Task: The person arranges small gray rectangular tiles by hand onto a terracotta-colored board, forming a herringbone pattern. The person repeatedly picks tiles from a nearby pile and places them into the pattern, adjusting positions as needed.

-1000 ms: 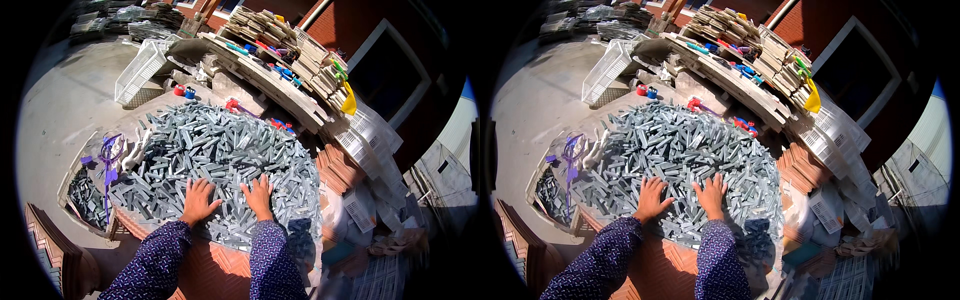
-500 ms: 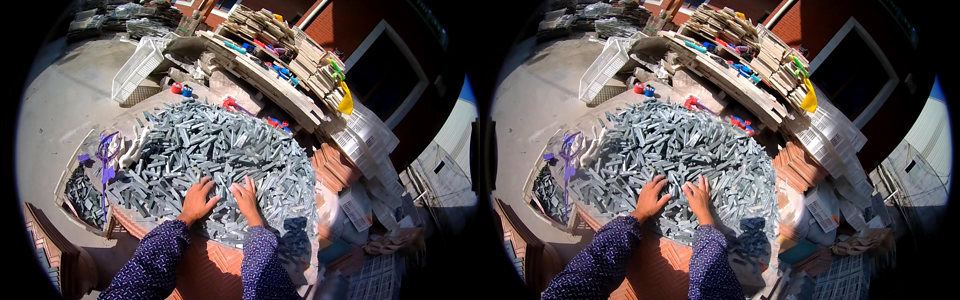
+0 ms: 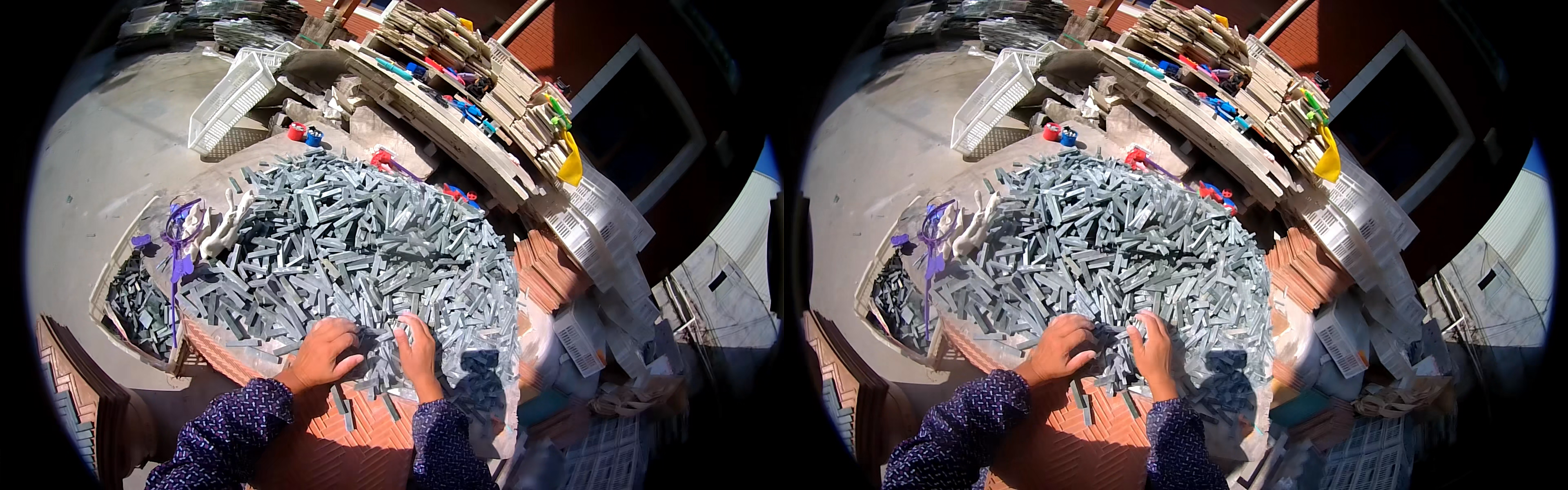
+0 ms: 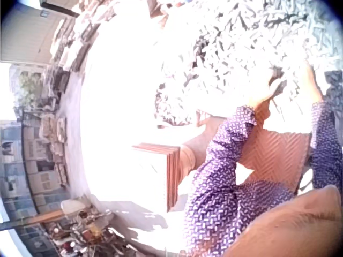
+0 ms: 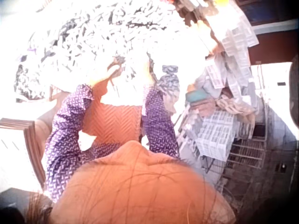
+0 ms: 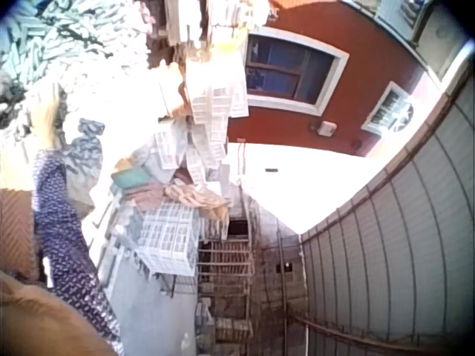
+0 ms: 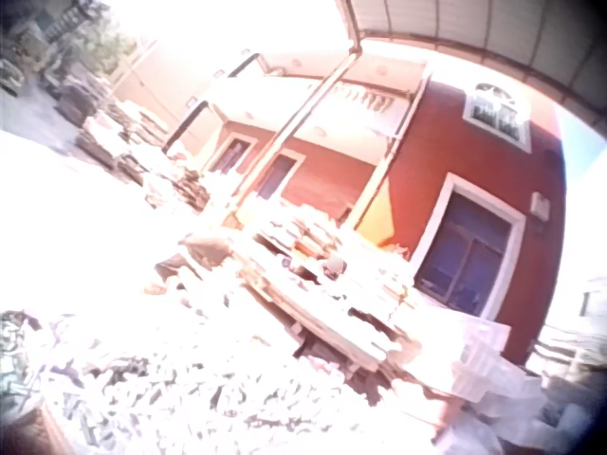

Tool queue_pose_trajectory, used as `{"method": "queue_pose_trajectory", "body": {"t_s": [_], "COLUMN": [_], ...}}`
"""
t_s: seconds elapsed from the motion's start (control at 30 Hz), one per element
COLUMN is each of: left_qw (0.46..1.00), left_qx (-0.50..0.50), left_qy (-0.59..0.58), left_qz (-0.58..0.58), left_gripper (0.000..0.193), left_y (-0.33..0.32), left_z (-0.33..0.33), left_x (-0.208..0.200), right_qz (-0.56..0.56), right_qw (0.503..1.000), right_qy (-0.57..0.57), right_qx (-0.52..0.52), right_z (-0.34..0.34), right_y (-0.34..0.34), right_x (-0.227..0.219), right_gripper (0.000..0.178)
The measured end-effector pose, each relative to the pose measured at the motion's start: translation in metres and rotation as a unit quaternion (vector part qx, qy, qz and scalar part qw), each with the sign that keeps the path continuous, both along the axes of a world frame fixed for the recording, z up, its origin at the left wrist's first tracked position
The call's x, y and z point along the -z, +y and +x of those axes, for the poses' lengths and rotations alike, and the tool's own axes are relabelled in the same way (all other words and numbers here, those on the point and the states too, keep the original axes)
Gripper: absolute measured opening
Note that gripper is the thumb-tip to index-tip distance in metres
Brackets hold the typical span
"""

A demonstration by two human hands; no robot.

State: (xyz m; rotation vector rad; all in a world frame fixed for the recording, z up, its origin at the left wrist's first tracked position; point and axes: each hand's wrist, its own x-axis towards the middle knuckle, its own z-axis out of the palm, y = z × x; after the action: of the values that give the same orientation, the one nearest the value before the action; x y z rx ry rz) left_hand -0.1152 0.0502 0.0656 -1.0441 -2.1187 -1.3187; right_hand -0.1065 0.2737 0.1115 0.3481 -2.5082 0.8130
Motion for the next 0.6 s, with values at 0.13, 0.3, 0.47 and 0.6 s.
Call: {"method": "queue_pose_trajectory", "body": {"t_s": [0.13,0.3,0.47,0.6], "left_qw": [0.960,0.978,0.989,0.991], "left_qx": [-0.265,-0.146,0.012,-0.080], "left_qy": [-0.049,-0.130,-0.142,-0.107], "left_qz": [-0.081,-0.067,-0.033,0.006], "left_gripper": [0.052,0.058,0.038,0.036], "left_y": [0.011,0.019,-0.014,-0.017], "left_z": [-0.050,-0.048,-0.028,-0.026], "left_x": [0.026,0.020,0.026,0.026], "right_qz": [0.132,0.098,0.078,-0.028], "right_qw": [0.989,0.993,0.985,0.998], "right_qy": [-0.013,-0.060,-0.138,-0.030], "right_qx": [0.071,0.020,-0.067,-0.045], "right_z": [-0.063,-0.051,-0.004,-0.008], "right_y": [-0.007,-0.029,-0.036,-0.008], "right_x": [0.024,0.038,-0.005,-0.001], "right_gripper": [0.053,0.058,0.045,0.046]}}
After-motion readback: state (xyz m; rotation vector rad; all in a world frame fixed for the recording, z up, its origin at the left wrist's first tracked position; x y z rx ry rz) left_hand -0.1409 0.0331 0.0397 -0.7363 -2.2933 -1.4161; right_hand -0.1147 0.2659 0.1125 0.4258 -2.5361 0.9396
